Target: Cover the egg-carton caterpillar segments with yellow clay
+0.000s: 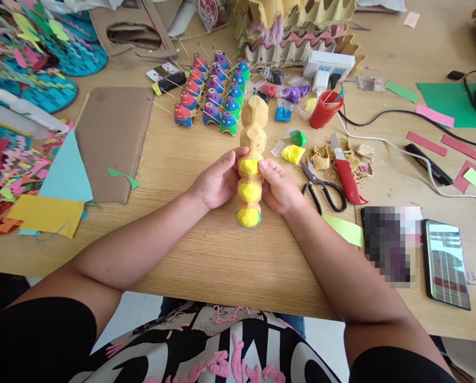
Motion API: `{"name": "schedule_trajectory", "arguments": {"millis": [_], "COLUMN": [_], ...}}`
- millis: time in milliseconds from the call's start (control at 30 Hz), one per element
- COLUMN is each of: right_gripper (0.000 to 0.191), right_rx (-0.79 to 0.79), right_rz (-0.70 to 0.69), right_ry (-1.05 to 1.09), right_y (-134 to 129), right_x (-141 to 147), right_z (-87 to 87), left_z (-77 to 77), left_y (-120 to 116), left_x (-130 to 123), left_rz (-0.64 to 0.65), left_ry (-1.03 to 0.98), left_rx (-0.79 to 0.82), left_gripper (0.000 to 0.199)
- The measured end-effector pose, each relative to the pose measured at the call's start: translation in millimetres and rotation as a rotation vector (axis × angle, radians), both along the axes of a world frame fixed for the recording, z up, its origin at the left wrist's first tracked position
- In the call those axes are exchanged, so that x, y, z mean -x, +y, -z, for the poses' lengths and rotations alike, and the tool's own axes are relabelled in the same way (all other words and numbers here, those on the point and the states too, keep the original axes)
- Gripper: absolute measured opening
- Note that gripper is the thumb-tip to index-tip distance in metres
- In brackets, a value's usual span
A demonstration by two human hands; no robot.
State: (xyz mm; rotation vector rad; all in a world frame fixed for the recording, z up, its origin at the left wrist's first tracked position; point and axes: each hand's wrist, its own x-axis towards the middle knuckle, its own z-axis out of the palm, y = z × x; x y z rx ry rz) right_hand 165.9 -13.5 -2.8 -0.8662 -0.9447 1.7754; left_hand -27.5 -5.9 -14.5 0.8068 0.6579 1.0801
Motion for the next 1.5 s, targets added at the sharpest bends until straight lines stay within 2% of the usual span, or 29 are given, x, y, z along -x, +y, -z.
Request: {"name": "schedule_trajectory", "arguments": {"millis": [100, 267, 467, 600, 800, 1000, 1133, 1300, 1500], "right_gripper": [0.065, 0.060, 0.061, 0.062, 0.064, 0.061, 0.059, 0.053, 0.059], "right_rx": [0.001, 0.010, 0.025, 0.024, 0.021, 0.018, -0.005, -0.006, 0.015], "right_rz": [-0.014, -0.021, -0.024, -0.034, -0.039, -0.027, -0.019, -0.002, 0.005], "right_ry": [0.007, -0.003, -0.007, -0.012, 0.002, 0.019, 0.033, 0.011, 0.024], "right_y": [0.3, 0.0, 0.8, 0.9, 1.5, 1.1, 0.3, 0.6, 1.6], "right_x": [0.2, -0.3, -0.4, 0.3, -0.3, 1.8, 5.0, 1.4, -0.5], "right_z": [-0.1, 0.2, 0.0, -2.2, -1.5, 0.0, -1.1, 2.9, 4.4], "left_z": [-0.8, -0.8, 2.7, 3.9, -5.3, -15.2, -16.2, -13.8, -16.7], "left_y": [-0.8, -1.8, 0.0, 1.1, -3.7, -8.0, -7.3, -5.8, -8.3], "left_x": [-0.5, -1.3, -0.1, -0.1, -3.0, -5.6, -5.9, -5.6, -10.0], "left_rz": [-0.006, 0.001, 0.013, 0.023, 0.019, 0.002, -0.014, -0.049, -0.098], "left_ry": [0.020, -0.021, 0.017, -0.004, -0.109, -0.168, -0.188, -0.120, -0.047], "left_rx": [-0.007, 0.001, 0.003, 0.010, 0.046, 0.107, 0.097, 0.073, 0.032], "left_gripper": [0.036, 0.049, 0.033, 0.033, 0.034, 0.024, 0.033, 0.033, 0.032]}}
